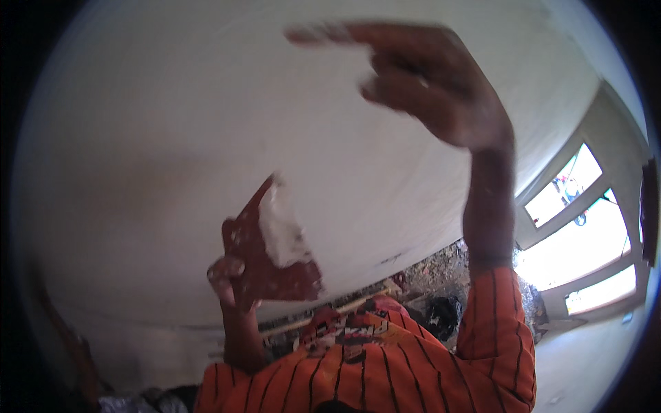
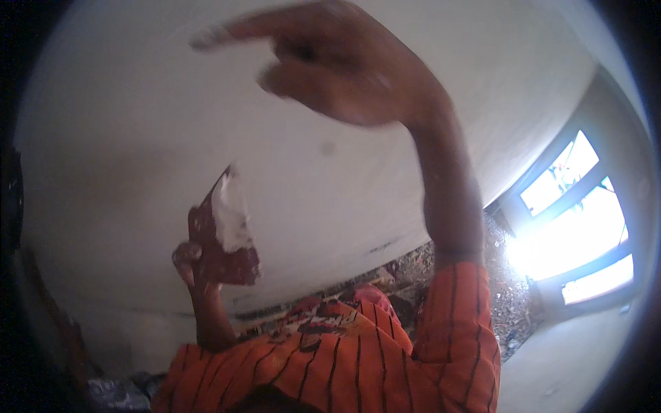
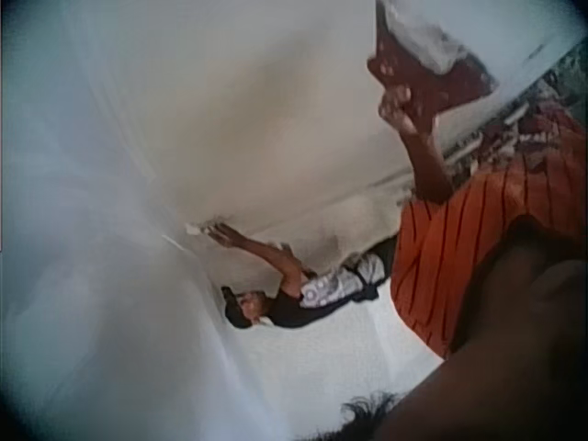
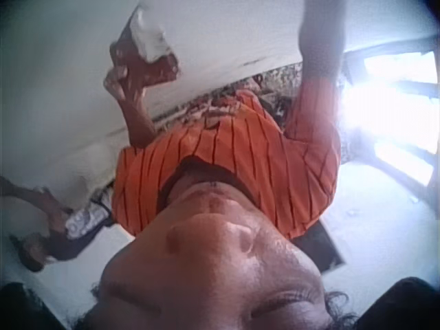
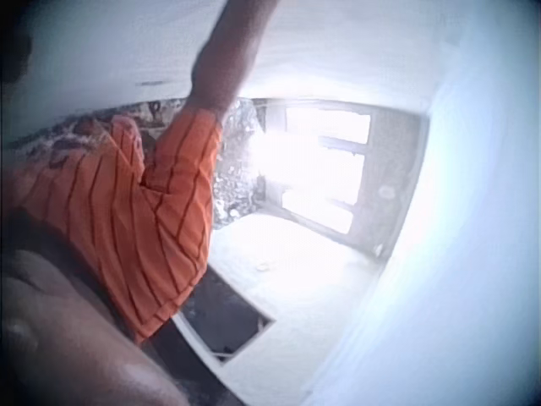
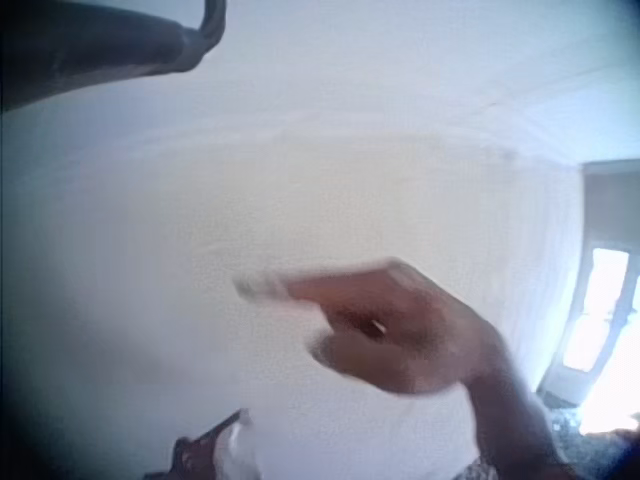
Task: The person scoops white plaster from a bucket onto a hawk and applies it to the ceiling using a trowel. They repeatedly smooth the surface along the ceiling edge while standing on a wooden plank.
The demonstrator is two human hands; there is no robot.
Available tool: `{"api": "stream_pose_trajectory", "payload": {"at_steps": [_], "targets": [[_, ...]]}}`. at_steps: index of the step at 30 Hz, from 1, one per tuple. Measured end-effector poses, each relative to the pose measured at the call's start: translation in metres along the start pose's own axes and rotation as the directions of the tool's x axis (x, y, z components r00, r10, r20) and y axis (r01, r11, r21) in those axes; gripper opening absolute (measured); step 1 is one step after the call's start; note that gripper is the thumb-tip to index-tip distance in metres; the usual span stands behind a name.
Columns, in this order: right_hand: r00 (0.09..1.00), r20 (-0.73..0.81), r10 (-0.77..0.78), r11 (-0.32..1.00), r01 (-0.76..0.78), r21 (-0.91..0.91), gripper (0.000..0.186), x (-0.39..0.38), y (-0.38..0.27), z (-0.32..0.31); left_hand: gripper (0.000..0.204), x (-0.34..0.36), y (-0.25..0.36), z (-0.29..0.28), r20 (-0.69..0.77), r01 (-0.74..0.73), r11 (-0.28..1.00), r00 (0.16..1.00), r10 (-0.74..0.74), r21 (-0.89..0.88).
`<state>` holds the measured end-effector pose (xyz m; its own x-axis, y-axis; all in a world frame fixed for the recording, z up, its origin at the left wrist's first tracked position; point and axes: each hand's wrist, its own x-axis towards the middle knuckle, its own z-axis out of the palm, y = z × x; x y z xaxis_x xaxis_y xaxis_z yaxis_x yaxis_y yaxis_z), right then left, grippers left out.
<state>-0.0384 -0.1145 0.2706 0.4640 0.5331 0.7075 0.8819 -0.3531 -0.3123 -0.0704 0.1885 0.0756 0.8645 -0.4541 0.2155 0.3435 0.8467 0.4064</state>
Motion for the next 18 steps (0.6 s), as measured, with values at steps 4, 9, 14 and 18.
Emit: {"api": "stream_pose_trajectory", "payload": {"at_steps": [4, 9, 14, 18], "targets": [[0.976, 0.219, -0.019, 0.981, -0.024, 0.194, 0.057, -0.041, 0.0, 0.044, 0.052, -0.01, 0.011, 0.004, -0.245, 0.079, 0.997, 0.967, -0.076, 0.003], [0.95, 0.303, 0.08, 0.949, -0.166, 0.269, 0.048, -0.051, 0.01, 0.086, 0.056, -0.006, 0.015, 0.002, -0.044, 0.068, 0.987, 0.996, -0.075, -0.143], [0.904, 0.417, 0.094, 0.912, -0.246, 0.328, 0.052, -0.045, 0.021, 0.088, 0.046, -0.008, 0.003, -0.008, -0.097, 0.021, 0.993, 0.995, -0.032, -0.113], [0.946, 0.318, -0.063, 0.942, -0.049, 0.333, 0.053, -0.046, 0.034, 0.092, 0.029, -0.004, -0.012, 0.029, -0.227, -0.017, 1.0, 0.974, 0.014, -0.011]]}}
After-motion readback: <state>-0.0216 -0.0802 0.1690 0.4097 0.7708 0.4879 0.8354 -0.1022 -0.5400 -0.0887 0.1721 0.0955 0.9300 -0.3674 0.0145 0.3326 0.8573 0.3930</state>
